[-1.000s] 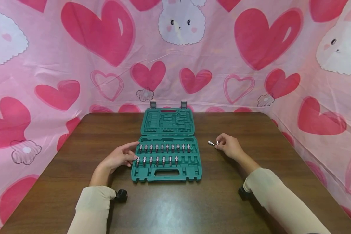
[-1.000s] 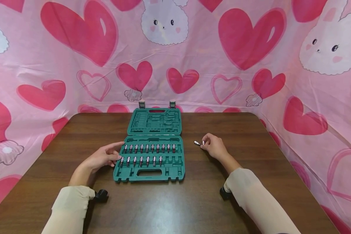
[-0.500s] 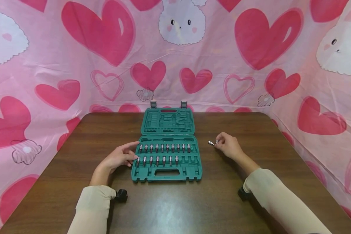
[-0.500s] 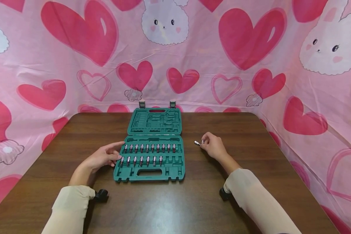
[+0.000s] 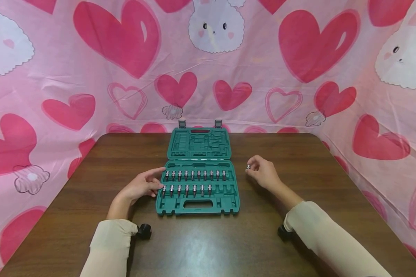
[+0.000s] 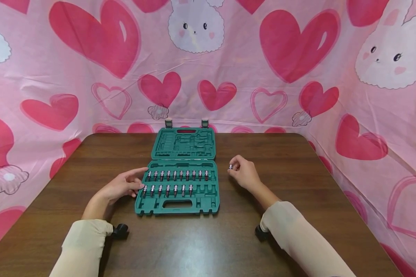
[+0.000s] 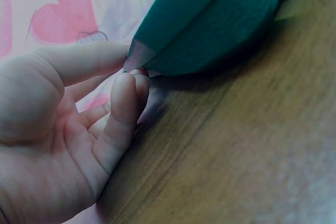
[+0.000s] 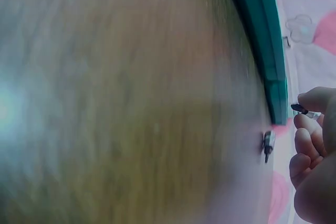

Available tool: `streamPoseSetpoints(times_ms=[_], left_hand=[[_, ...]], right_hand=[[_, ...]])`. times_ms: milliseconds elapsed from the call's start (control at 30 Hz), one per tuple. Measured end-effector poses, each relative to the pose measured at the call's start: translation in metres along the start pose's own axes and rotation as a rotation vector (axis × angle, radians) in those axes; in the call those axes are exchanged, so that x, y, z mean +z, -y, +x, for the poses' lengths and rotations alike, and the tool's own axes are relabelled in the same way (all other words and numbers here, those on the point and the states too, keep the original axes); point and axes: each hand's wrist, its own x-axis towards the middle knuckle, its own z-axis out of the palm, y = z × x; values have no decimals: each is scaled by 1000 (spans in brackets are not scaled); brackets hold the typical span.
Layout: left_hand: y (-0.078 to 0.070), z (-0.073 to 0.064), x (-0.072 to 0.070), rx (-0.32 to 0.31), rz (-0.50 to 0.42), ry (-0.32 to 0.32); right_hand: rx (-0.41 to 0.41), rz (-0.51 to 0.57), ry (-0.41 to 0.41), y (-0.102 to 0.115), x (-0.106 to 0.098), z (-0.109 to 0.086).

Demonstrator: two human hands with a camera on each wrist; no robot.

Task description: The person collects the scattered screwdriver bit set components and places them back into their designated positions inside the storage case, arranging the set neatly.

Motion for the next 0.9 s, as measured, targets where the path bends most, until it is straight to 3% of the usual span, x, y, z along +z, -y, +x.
streamPoseSetpoints(times_ms=[233, 533, 900], left_hand=[[1, 0, 0, 5, 1, -2], [1, -1, 0, -2, 9, -13], [1, 1, 0, 8, 6, -4]], right_hand=[[-35, 37, -10, 11, 12, -3], [-60, 106, 53, 35, 28, -8], [-71, 111, 92, 49, 40, -14]])
